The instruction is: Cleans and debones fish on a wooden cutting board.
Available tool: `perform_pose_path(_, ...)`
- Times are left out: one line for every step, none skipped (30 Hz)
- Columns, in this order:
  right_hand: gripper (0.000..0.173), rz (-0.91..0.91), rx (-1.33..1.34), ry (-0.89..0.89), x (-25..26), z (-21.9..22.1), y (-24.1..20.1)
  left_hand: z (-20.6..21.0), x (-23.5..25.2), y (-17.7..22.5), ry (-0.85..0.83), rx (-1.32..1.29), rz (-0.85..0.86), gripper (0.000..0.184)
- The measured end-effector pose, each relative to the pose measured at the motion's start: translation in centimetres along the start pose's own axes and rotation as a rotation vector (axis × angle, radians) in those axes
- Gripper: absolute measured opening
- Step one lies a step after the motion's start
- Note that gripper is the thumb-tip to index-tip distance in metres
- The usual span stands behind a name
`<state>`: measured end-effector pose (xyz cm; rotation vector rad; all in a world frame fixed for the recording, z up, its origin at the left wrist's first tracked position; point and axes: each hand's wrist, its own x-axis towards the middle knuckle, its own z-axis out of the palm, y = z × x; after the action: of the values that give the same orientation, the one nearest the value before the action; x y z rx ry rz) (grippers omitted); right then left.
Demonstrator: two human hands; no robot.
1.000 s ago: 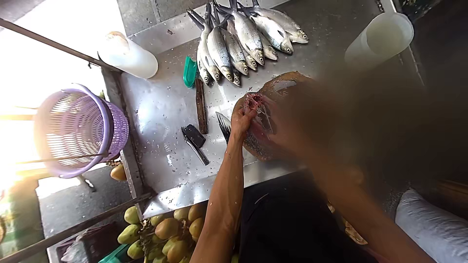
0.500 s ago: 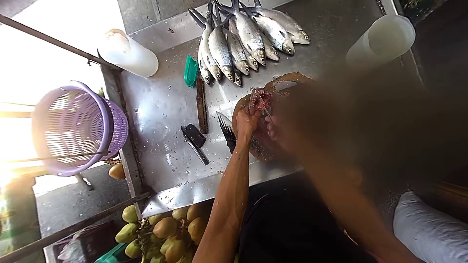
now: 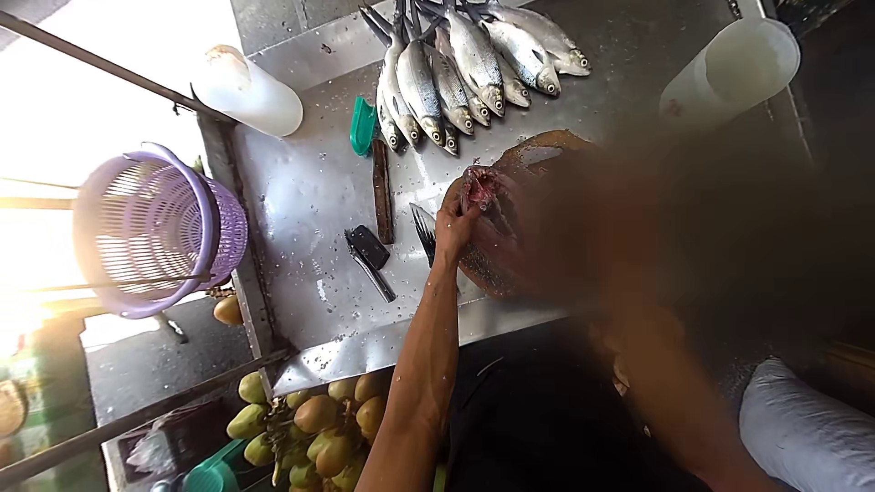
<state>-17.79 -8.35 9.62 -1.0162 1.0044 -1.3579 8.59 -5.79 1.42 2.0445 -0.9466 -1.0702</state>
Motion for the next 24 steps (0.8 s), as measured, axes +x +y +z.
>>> perform_pose_path(0.048,0.142,-0.049,0.081,0.3,-0.4,1.5,0.1,-0.1,0.0,-0.029,-0.091,-0.020,0.020)
perform_pose_path(0.043,0.376,-0.017,0.148,0.4,-0.6,2.8,0.4,-0.1,-0.1,-0.038,-0.160,-0.038,0.019)
perform_pose_path(0.041,0.551,-0.014,0.166,0.2,-0.4,3.8,0.6,-0.1,-0.1,-0.034,-0.209,-0.048,0.018)
perform_pose_path(0.040,0.600,-0.055,0.080,-0.5,-0.3,4.5,0.8,-0.1,-0.2,-0.024,-0.226,-0.042,0.017)
perform_pose_path(0.040,0.583,-0.091,-0.056,-0.9,0.3,4.6,0.8,0.2,-0.1,-0.011,-0.225,-0.016,0.014)
perform_pose_path(0.040,0.562,-0.119,-0.205,-1.4,1.2,4.2,0.8,0.2,0.0,-0.007,-0.210,0.015,0.012)
perform_pose_path(0.043,0.548,-0.155,-0.340,-2.1,2.0,3.6,0.9,-0.3,-0.2,-0.011,-0.186,0.044,0.010)
perform_pose_path(0.044,0.550,-0.188,-0.443,-2.3,2.7,3.3,0.9,-0.5,-0.2,-0.015,-0.155,0.075,0.010)
perform_pose_path(0.043,0.583,-0.197,-0.521,-2.1,3.5,3.1,0.9,-0.6,0.0,-0.017,-0.130,0.100,0.010)
perform_pose_path(0.040,0.631,-0.191,-0.577,-1.9,4.1,3.1,0.9,-0.8,0.1,-0.014,-0.110,0.118,0.010)
perform_pose_path(0.037,0.672,-0.171,-0.610,-1.7,4.6,3.2,1.0,-0.9,0.2,-0.008,-0.093,0.131,0.011)
perform_pose_path(0.035,0.715,-0.142,-0.627,-1.6,4.9,3.4,1.0,-1.1,0.3,0.002,-0.073,0.142,0.012)
perform_pose_path(0.034,0.756,-0.114,-0.635,-1.6,5.2,3.8,1.0,-1.3,0.3,0.016,-0.047,0.147,0.012)
perform_pose_path(0.035,0.774,-0.075,-0.628,-1.6,5.2,4.3,1.1,-1.4,0.3,0.029,-0.014,0.148,0.012)
perform_pose_path(0.034,0.755,-0.030,-0.603,-1.6,5.2,5.2,1.1,-1.5,0.3,0.035,0.017,0.147,0.013)
perform_pose_path(0.030,0.721,0.005,-0.576,-1.4,5.4,5.3,1.0,-1.6,0.2,0.034,0.038,0.143,0.014)
perform_pose_path(0.027,0.678,0.023,-0.556,-1.1,5.6,4.9,1.0,-1.5,0.1,0.032,0.042,0.143,0.015)
perform_pose_path(0.028,0.624,0.039,-0.553,-0.7,5.8,3.9,1.0,-1.3,-0.1,0.037,0.032,0.142,0.013)
perform_pose_path(0.030,0.546,0.047,-0.538,-0.4,5.9,3.1,1.0,-1.1,-0.4,0.041,0.005,0.125,0.013)
perform_pose_path(0.033,0.453,0.022,-0.505,-0.4,5.9,2.3,1.0,-1.0,-0.6,0.041,-0.036,0.096,0.012)
perform_pose_path(0.036,0.334,-0.047,-0.452,-0.3,5.6,1.8,1.0,-0.9,-0.7,0.037,-0.086,0.056,0.012)
perform_pose_path(0.041,0.195,-0.142,-0.378,0.0,5.1,1.9,1.0,-0.7,-0.6,0.027,-0.135,0.008,0.013)
perform_pose_path(0.047,0.087,-0.217,-0.283,0.3,4.4,2.5,0.9,-0.6,-0.6,0.009,-0.189,-0.048,0.016)
perform_pose_path(0.051,0.061,-0.220,-0.173,0.8,3.4,3.4,0.8,-0.5,-0.6,-0.015,-0.265,-0.105,0.020)
